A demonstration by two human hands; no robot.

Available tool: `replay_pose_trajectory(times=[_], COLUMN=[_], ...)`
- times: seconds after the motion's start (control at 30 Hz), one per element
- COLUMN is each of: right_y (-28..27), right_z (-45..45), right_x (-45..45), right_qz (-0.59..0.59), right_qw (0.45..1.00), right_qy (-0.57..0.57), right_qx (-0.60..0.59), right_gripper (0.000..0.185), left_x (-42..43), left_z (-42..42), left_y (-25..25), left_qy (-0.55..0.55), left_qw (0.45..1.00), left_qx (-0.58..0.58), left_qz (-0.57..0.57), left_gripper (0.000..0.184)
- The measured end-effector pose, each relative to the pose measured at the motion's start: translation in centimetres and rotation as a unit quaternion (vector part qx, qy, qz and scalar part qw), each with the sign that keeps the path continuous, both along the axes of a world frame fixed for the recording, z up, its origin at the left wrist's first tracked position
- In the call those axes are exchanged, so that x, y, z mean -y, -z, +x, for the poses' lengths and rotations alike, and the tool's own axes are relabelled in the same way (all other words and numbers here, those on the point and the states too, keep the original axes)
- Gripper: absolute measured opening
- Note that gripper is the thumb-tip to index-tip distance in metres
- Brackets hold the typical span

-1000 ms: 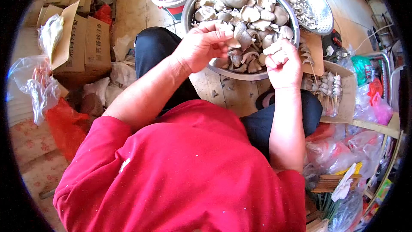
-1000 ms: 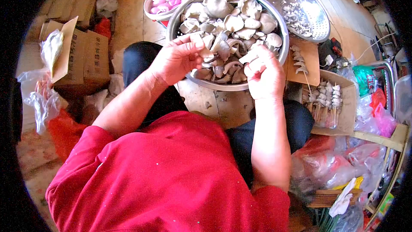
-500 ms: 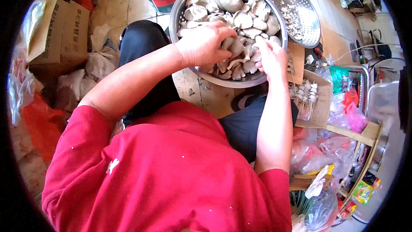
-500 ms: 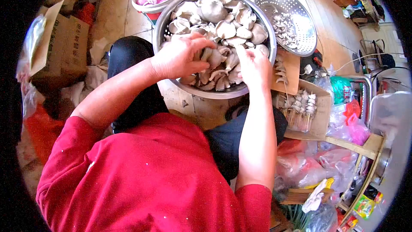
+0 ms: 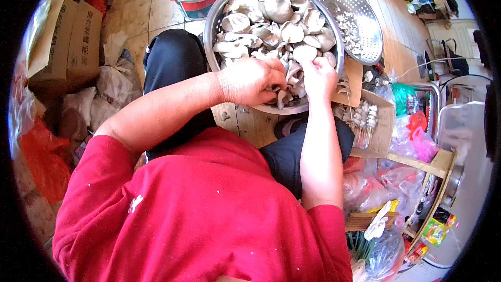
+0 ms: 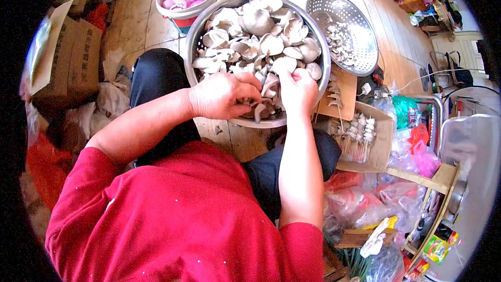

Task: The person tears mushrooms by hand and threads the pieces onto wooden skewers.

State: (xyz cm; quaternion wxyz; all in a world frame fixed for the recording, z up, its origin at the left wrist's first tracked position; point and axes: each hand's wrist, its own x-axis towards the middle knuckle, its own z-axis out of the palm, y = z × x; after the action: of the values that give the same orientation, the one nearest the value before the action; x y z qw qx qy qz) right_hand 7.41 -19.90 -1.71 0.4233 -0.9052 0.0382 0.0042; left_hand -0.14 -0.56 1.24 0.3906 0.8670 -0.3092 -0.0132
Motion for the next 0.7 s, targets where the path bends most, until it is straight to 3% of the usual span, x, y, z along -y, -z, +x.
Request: replay_pose_trajectory(times=[0.07,0.13,0.23,0.3,0.37,0.43,0.5,0.57,0.63,0.7], right_y=[0.1,-0.1,-2.1,-2.7,-3.8,-5.2,-5.2,-5.3,-5.0,-5.3], right_z=[-0.9,-1.7,-3.5,-4.4,-5.6,-6.8,-7.2,-7.5,-7.6,-7.0], right_x=[0.8,1.1,0.1,-0.6,-1.4,-2.4,-2.8,-2.9,-2.7,-2.3], right_qz=[-0.006,0.026,0.028,0.067,-0.004,-0.058,-0.041,0.024,0.203,0.332], right_qw=[1.0,0.999,0.996,0.981,0.965,0.956,0.951,0.952,0.966,0.941], right_qy=[0.013,0.015,0.016,-0.033,-0.081,-0.123,-0.153,-0.158,-0.084,-0.048], right_qx=[0.015,0.041,0.086,0.176,0.251,0.26,0.265,0.259,0.139,0.034], right_gripper=[0.035,0.033,0.025,0.021,0.023,0.023,0.023,0.026,0.026,0.027], left_x=[-0.1,-0.3,-0.2,0.2,0.4,0.4,0.3,-0.3,-0.7,-1.0], left_z=[0.3,0.7,0.3,0.3,0.2,0.4,0.4,0.6,0.8,0.6], left_y=[0.1,0.1,-1.2,-1.5,-1.6,-1.4,-0.6,-0.9,-1.1,-0.6], left_qy=[-0.018,-0.064,-0.14,-0.142,-0.144,-0.138,-0.143,-0.155,-0.156,-0.148], left_qw=[1.0,0.983,0.874,0.857,0.835,0.793,0.758,0.749,0.748,0.774], left_qx=[-0.013,-0.097,-0.373,-0.365,-0.361,-0.424,-0.412,-0.431,-0.431,-0.424], left_qz=[-0.02,-0.14,-0.277,-0.335,-0.39,-0.416,-0.485,-0.48,-0.48,-0.446], left_gripper=[0.024,0.02,0.018,0.02,0.024,0.027,0.024,0.021,0.019,0.019])
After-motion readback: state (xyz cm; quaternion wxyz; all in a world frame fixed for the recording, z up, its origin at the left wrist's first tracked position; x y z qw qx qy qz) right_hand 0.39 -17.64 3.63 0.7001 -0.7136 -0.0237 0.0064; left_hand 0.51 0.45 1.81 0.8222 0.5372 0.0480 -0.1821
